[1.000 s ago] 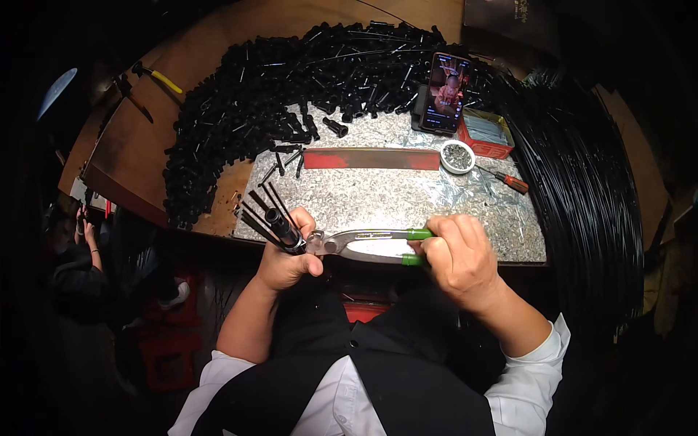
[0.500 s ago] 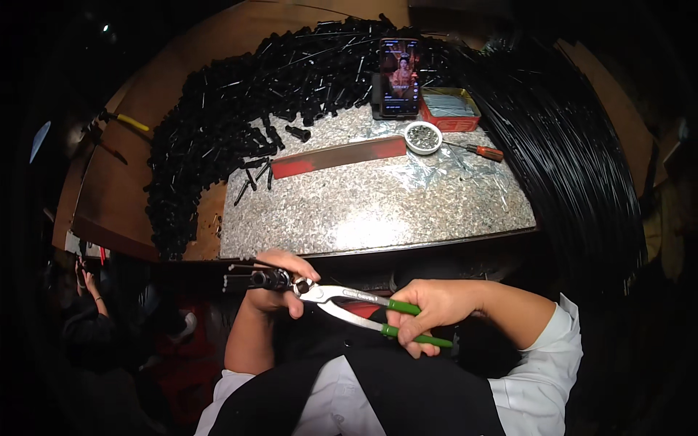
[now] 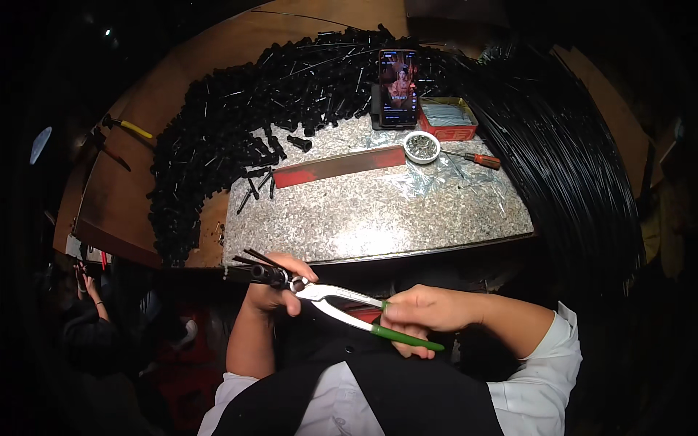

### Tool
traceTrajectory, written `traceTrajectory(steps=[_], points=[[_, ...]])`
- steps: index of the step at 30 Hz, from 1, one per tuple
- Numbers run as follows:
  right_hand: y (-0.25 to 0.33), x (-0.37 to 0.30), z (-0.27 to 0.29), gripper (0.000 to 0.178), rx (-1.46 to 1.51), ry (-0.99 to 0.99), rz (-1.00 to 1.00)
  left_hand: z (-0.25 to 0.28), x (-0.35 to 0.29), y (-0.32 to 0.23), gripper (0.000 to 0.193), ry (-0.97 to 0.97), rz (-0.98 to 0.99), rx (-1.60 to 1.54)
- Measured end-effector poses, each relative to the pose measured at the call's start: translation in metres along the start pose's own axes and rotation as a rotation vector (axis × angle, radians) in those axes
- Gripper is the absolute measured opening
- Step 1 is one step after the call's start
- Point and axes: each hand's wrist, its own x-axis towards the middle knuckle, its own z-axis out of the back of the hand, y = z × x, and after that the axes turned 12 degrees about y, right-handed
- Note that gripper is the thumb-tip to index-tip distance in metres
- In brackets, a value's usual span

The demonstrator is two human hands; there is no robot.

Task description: Assembling bundles of wires into connectors and securing them using tools.

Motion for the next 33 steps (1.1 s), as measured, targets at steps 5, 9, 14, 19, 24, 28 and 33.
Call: traceTrajectory(steps=[5, 9, 14, 19, 24, 28, 33], points=[[-0.001, 0.007, -0.005, 0.051, -1.069, -0.473, 0.219, 0.0, -0.003, 0.002, 0.06, -0.138, 0.101, -0.11], [-0.001, 0.011, 0.011, 0.037, -1.607, -0.749, 0.484, 0.001, -0.003, -0.001, 0.047, -0.152, 0.091, -0.174], [-0.004, 0.002, 0.021, 0.026, -0.075, 0.012, 0.019, 0.003, 0.007, -0.004, 0.054, 0.055, -0.047, -0.064], [0.01, 0.01, 0.009, 0.042, -1.074, -0.41, 0.011, -0.006, 0.008, -0.005, 0.045, -0.086, 0.028, -0.088], [0.001, 0.02, 0.016, 0.05, -1.459, -0.673, 0.12, -0.016, 0.012, -0.005, 0.058, -0.14, 0.09, -0.075], [0.007, 0.022, 0.019, 0.052, -1.332, -0.544, 0.17, -0.018, 0.013, -0.005, 0.063, -0.164, 0.095, -0.083], [0.002, 0.028, 0.026, 0.048, -1.148, -0.404, 0.096, -0.019, 0.011, 0.002, 0.064, -0.206, 0.061, -0.128]])
